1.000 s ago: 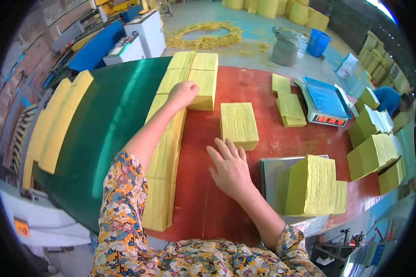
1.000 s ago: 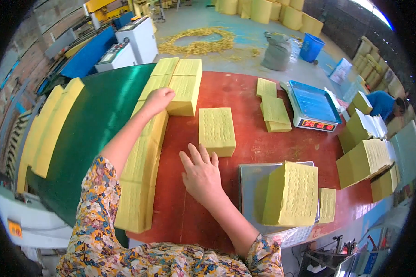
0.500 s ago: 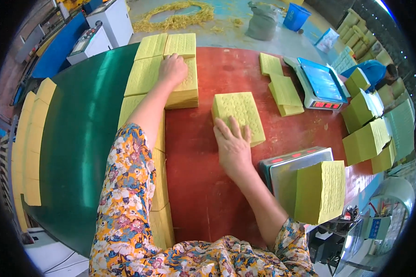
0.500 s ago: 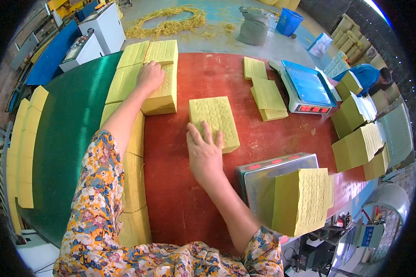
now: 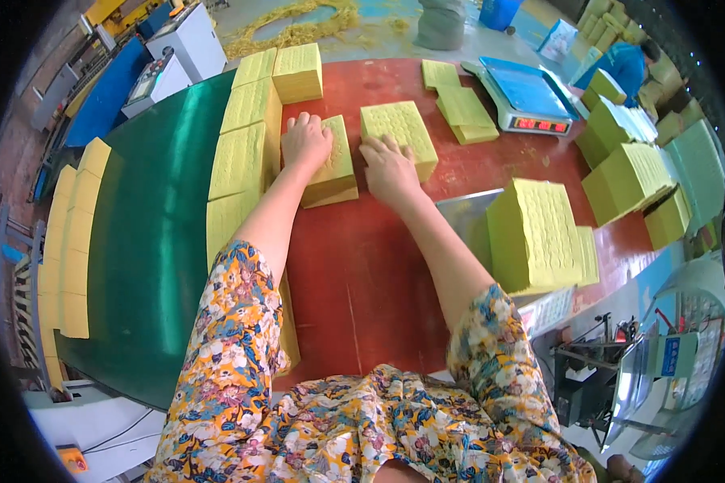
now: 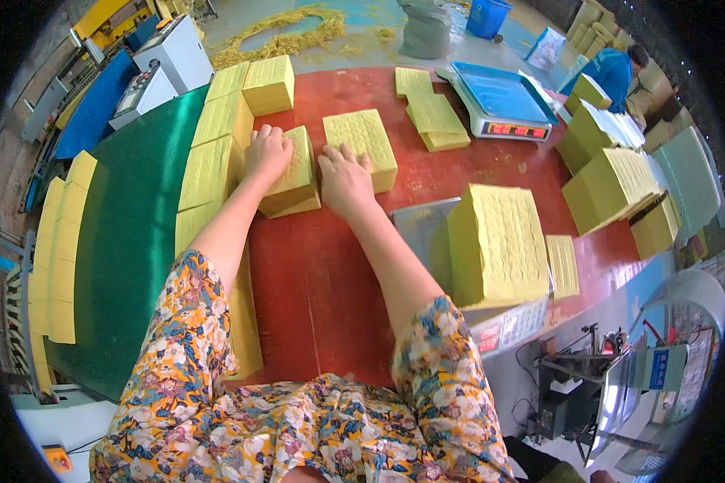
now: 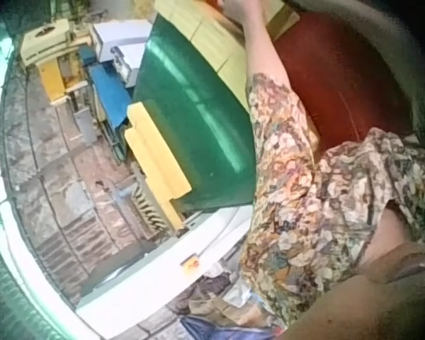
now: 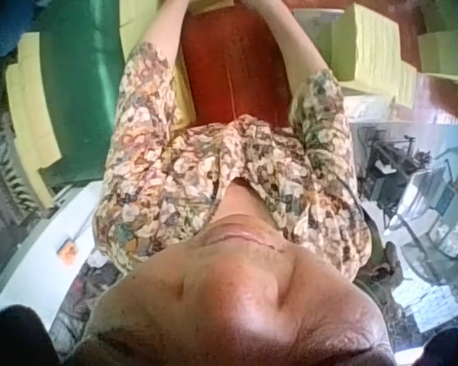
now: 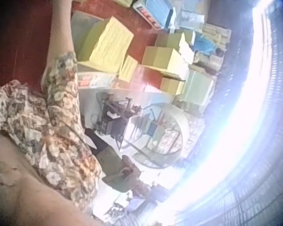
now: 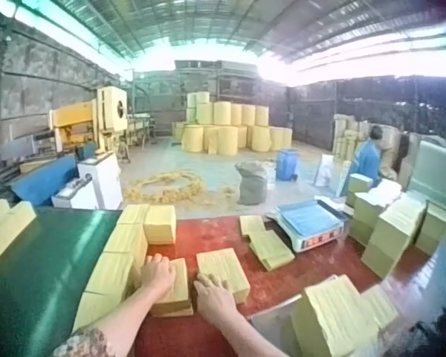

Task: Weigh stacks of paper on a digital scale and move them to a conveyor belt.

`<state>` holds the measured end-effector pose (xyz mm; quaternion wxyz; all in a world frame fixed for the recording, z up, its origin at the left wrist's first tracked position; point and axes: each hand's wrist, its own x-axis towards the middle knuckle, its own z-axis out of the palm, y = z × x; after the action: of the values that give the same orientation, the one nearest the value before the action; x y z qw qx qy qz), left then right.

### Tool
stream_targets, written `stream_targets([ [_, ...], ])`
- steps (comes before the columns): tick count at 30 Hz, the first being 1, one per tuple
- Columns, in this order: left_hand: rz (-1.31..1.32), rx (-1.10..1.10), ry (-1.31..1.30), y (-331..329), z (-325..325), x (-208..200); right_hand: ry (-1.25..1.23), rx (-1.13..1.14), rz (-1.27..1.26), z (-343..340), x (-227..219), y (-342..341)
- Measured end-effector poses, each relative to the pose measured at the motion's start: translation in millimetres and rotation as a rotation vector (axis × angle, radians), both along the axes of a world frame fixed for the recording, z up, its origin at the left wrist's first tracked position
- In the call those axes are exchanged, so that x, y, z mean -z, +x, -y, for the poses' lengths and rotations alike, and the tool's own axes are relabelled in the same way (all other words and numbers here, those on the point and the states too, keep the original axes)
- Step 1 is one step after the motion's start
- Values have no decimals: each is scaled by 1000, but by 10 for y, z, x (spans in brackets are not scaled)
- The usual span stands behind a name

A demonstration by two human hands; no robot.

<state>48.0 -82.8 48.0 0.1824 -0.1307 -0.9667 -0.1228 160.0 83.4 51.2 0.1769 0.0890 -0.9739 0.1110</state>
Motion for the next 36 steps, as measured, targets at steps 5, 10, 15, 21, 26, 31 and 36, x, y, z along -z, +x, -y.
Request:
stream_targets([
  [5, -37, 77, -5, 771, 81, 32, -372, -102, -172, 158, -351, 510],
  [10, -82, 304, 7, 1909, 73, 19, -535, -229, -271, 202, -426, 1214],
  [15, 130, 453, -64, 3376, 157, -304, -535, -346, 87, 199, -247, 1934],
  [21, 270, 360, -217, 4522, -120, -696, -600, -523, 524, 120, -64, 2325],
  [26, 192, 83, -250, 5023, -31, -314, -585, -563, 381, -4, 52, 2496],
  [31, 136, 139, -286, 5104, 130, -235, -548, -350, 454, -122, -77, 2817],
  [36, -51, -180, 12, 5420, 470, -90, -376, -267, 448, -72, -225, 3189],
])
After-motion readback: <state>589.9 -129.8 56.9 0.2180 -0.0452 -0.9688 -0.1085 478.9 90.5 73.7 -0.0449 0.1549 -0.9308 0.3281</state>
